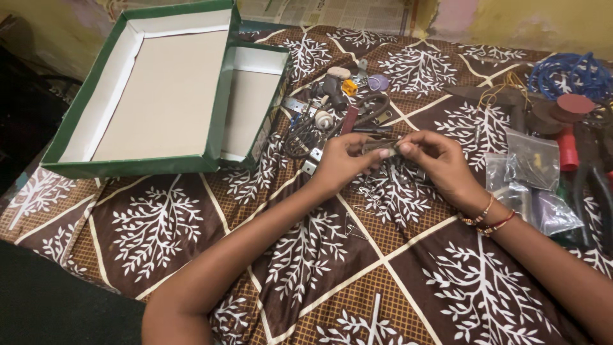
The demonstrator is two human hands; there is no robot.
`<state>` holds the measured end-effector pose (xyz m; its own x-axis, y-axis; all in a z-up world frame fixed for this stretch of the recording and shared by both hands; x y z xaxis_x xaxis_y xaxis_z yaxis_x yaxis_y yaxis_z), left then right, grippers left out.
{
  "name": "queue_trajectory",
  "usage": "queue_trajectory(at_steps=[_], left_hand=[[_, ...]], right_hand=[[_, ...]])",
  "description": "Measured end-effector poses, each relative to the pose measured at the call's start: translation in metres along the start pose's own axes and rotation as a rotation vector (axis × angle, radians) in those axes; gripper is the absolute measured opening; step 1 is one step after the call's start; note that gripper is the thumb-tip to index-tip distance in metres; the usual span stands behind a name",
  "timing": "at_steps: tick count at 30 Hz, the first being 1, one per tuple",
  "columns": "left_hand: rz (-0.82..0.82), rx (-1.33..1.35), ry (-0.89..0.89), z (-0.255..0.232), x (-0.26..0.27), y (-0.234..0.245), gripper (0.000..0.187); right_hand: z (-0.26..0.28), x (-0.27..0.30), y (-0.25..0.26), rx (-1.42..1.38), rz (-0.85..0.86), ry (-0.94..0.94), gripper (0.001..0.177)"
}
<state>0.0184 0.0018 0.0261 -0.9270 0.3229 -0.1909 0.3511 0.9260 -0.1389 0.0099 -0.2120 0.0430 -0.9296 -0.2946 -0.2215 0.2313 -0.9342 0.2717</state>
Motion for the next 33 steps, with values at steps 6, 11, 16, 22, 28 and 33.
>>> queue_trajectory(at_steps=[6,11,16,22,28,33], left_hand=[[0.056,-0.018,-0.017,0.004,-0.003,0.002,0.032],[-0.076,-0.004,0.056,0.005,-0.003,0.0,0.034],[-0.093,0.0,0.079,0.002,0.0,-0.005,0.033],[-0.052,-0.072,0.074,0.003,0.002,-0.006,0.03],[-0.036,-0.277,-0.021,-0.002,0.006,-0.01,0.029],[-0.033,-0.405,-0.045,-0.006,0.007,-0.012,0.034]], right_hand=[[-0.003,0.001,0.001,0.017,-0.025,-0.014,0.029],[0.009,0.003,-0.005,0.077,-0.032,0.057,0.029],[0.03,0.007,-0.01,0.253,-0.081,0.205,0.023],[0.043,0.013,-0.018,0.626,-0.151,0.249,0.02],[0.063,0.022,-0.027,0.77,-0.191,0.461,0.02],[0.063,0.024,-0.028,0.657,-0.169,0.418,0.03]])
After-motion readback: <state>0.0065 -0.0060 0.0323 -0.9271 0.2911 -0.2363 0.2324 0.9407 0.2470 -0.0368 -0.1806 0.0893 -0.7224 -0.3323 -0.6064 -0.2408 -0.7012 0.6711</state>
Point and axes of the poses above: each hand's wrist, its own x-axis away from the middle knuckle, its own y-axis out of the back of the hand, z = x × y, the point moved 3 cm from there along -x, towards the middle knuckle, and after that the axes turned 7 degrees about x, right-handed, at the moved point
